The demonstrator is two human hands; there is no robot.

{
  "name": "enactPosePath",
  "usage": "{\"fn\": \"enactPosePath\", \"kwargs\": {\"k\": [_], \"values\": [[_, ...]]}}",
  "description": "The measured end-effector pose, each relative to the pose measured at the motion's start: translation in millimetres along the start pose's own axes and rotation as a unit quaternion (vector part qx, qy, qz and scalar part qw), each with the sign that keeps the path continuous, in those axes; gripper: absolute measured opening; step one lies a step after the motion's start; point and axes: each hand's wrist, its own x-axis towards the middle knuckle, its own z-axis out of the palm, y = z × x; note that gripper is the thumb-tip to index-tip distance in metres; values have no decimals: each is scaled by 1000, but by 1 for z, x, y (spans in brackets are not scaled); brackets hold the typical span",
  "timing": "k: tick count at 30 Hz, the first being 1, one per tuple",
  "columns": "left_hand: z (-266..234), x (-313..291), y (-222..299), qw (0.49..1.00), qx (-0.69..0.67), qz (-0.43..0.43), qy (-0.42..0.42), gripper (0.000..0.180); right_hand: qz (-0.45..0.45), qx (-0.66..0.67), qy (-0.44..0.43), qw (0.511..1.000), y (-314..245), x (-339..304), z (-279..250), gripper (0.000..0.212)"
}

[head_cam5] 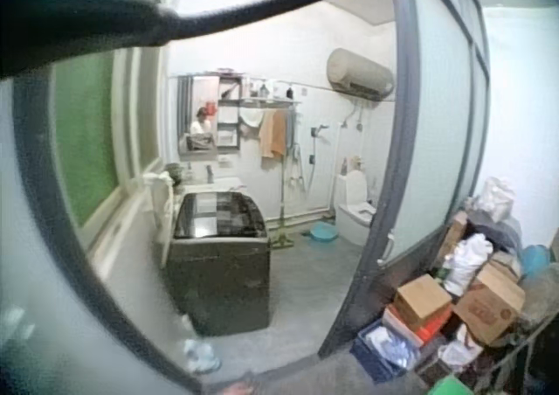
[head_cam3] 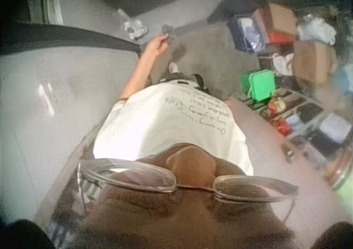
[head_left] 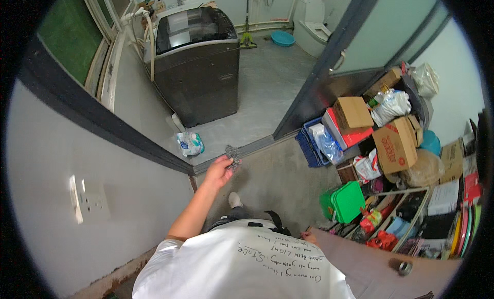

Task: The person cleans a bathroom sink and faucet using a scouring pad. They scrub the inner surface of the basin, the top edges, and the faucet fixture with the scouring pad before rinsing the area with water.

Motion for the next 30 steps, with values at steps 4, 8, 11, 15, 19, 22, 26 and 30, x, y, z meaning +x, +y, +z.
{"fn": "enactPosePath", "kwargs": {"k": [4,8,11,15,19,22,26,30], "values": [[5,45,52,989,-10,41,139,24,-119,-106,39,986,-86,71,-32,20],[14,60,85,989,-24,90,113,22,-111,113,51,986,-188,121,-58,23],[43,73,80,981,-99,120,117,26,-88,-115,-47,988,-236,175,-107,25],[44,73,83,978,-158,113,75,21,-307,-393,-18,867,-360,237,-117,30],[46,71,106,960,-189,151,141,23,-355,-238,-19,904,-498,245,-67,28],[65,100,127,953,-191,164,167,24,-372,-179,-106,905,-576,260,-47,29],[81,143,175,971,-144,153,117,27,-315,-143,-208,915,-665,289,1,27],[121,208,252,990,-54,125,27,42,-328,-219,-187,900,-753,352,40,28]]}}
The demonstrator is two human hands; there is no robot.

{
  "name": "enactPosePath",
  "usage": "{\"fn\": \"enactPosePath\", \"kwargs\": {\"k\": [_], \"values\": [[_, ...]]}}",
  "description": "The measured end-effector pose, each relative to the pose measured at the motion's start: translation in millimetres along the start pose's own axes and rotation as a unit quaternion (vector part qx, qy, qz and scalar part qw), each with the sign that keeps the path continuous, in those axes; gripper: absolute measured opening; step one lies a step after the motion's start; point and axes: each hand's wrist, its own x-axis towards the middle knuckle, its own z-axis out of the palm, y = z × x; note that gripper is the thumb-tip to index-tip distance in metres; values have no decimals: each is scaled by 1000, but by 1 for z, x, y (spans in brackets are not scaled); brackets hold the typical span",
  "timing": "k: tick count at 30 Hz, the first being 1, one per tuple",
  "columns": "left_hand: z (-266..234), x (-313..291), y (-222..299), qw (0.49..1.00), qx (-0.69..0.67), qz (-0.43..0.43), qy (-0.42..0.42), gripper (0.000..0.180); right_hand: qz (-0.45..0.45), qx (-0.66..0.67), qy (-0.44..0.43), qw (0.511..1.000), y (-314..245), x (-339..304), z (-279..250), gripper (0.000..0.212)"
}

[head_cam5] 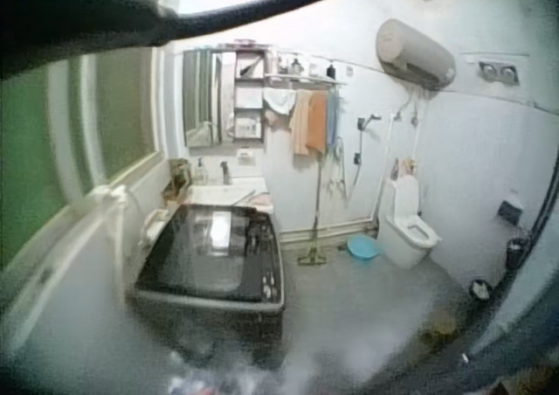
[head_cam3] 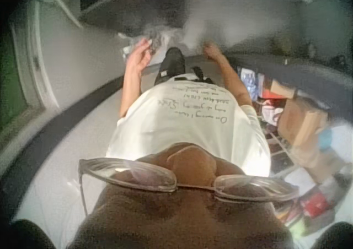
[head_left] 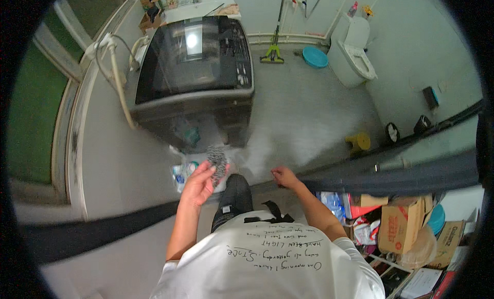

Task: The person cleans a bathroom sink and faucet using a scouring pad. They scrub the inner surface of the basin, the top edges, and the faucet fixture with the scouring pad before rinsing the area with water.

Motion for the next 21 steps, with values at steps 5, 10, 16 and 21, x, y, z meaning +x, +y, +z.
{"fn": "enactPosePath", "kwargs": {"k": [5,10,16,21], "values": [[90,113,76,992,36,-2,-124,42,36,-422,-38,905,63,52,-110,31],[112,188,149,989,89,-3,-116,48,109,-110,99,983,-6,74,-158,34],[151,270,158,997,23,-16,-72,45,189,-189,41,963,20,49,-217,22],[175,325,146,999,8,-6,-45,43,293,-7,-37,955,76,32,-269,30]]}}
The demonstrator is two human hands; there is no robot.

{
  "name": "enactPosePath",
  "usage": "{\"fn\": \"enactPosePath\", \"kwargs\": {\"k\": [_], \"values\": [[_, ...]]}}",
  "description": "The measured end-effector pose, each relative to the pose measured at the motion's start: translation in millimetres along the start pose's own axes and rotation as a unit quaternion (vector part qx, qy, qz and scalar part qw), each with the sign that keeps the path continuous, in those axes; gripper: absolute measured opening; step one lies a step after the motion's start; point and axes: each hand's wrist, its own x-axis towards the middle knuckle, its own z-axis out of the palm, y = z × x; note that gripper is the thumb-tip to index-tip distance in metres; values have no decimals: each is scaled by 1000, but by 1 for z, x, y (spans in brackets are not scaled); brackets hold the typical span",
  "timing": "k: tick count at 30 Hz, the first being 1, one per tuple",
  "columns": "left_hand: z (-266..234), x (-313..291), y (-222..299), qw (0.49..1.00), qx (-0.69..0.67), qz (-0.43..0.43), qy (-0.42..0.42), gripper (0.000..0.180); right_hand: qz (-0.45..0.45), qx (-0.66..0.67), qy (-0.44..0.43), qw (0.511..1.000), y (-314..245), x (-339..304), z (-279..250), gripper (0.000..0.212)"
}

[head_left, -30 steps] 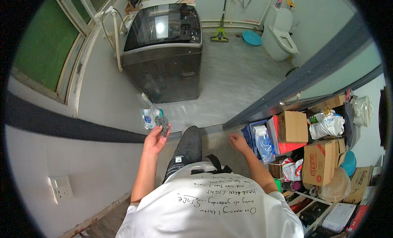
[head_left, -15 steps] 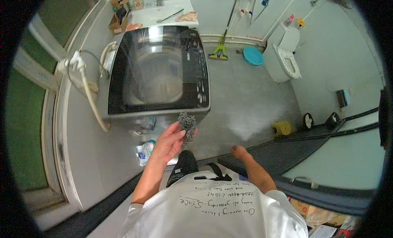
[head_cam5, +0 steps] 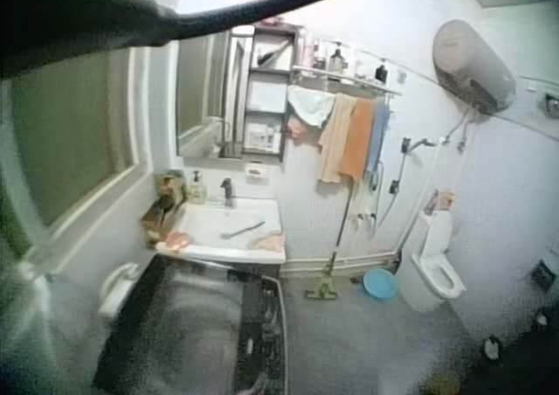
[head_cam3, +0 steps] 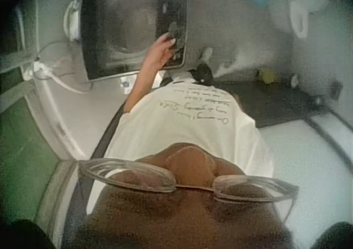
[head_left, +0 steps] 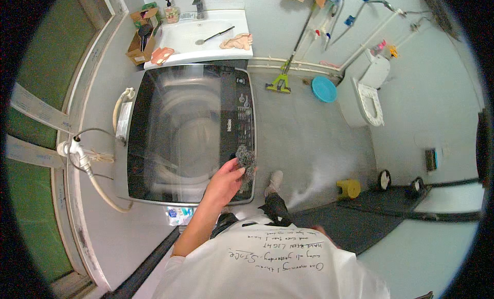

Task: The person cleans a bathroom sink and faucet using a scouring pad. They scrub the inner surface of the basin, the top edges, and the faucet fixture with the scouring pad before rinsing the area with water.

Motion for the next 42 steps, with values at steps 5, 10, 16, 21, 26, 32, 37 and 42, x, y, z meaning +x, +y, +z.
{"fn": "enactPosePath", "kwargs": {"k": [5,10,16,21,26,32,37,42], "values": [[25,68,-20,996,-14,45,72,42,7,-12,15,1000,27,70,-79,27],[65,128,-31,987,-28,66,141,39,2,4,17,1000,11,139,-182,25],[109,230,-16,991,-53,55,109,36,-69,77,129,986,-64,261,-373,24],[94,259,20,980,-64,102,158,35,-220,131,62,965,-341,291,-361,24],[77,325,71,971,-111,143,155,36,-321,63,-74,942,-554,258,-349,27],[49,413,154,955,-133,199,174,33,-433,-85,-124,889,-746,264,-338,31],[47,465,222,949,-139,193,207,34,-450,21,-264,853,-911,208,-285,40],[50,513,270,939,-88,182,277,35,-423,52,-294,856,-973,231,-264,49]]}}
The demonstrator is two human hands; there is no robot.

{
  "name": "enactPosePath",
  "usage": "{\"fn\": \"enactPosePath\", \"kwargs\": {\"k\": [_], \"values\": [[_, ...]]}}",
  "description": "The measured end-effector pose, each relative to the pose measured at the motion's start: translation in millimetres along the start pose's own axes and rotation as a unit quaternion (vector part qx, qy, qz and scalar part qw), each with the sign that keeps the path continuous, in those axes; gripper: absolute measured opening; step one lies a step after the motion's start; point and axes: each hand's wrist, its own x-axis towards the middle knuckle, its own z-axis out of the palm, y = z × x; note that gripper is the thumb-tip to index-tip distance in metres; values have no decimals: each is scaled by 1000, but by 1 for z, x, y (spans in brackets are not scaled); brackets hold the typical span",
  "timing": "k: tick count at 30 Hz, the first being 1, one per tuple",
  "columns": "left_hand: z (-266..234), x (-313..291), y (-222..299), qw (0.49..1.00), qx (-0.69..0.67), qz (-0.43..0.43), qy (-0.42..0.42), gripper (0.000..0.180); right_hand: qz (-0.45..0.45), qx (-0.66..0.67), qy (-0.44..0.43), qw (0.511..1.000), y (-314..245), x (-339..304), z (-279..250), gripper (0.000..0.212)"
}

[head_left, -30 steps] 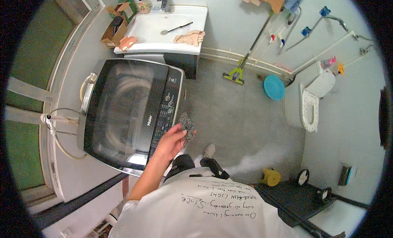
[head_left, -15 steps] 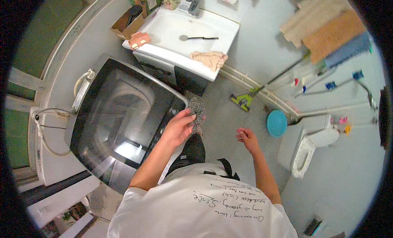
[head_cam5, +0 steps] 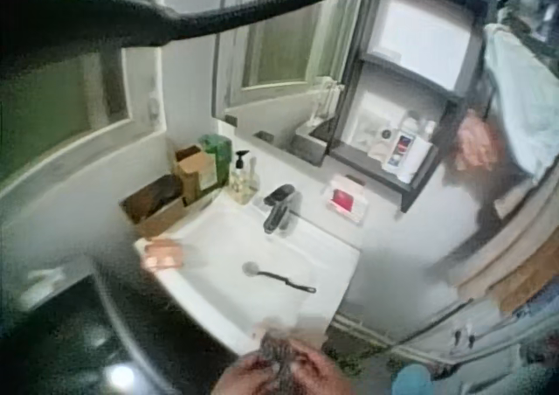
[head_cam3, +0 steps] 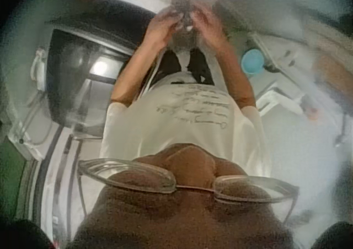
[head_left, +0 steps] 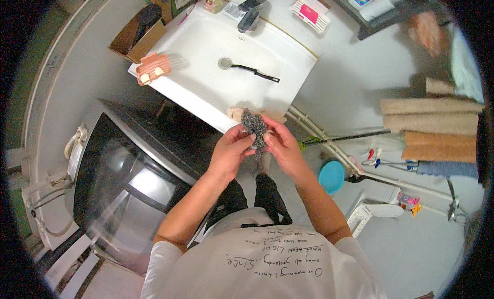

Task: The person cleans a bathroom sink and faucet using a scouring pad. They scrub the inner surface of the basin, the top edges, and the faucet fixture with the scouring pad before rinsing the area with water.

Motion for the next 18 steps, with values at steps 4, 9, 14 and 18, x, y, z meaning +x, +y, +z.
{"fn": "enactPosePath", "kwargs": {"k": [4,9,14,18], "values": [[14,49,8,992,88,82,34,38,1,30,-5,1000,-7,50,-18,47],[41,114,14,991,37,87,90,46,31,51,-4,998,4,127,-73,42],[45,170,-2,981,87,123,118,40,-4,-146,74,986,-14,201,-134,37],[53,201,-18,971,105,140,162,32,-157,-283,79,943,-9,253,-185,33]]}}
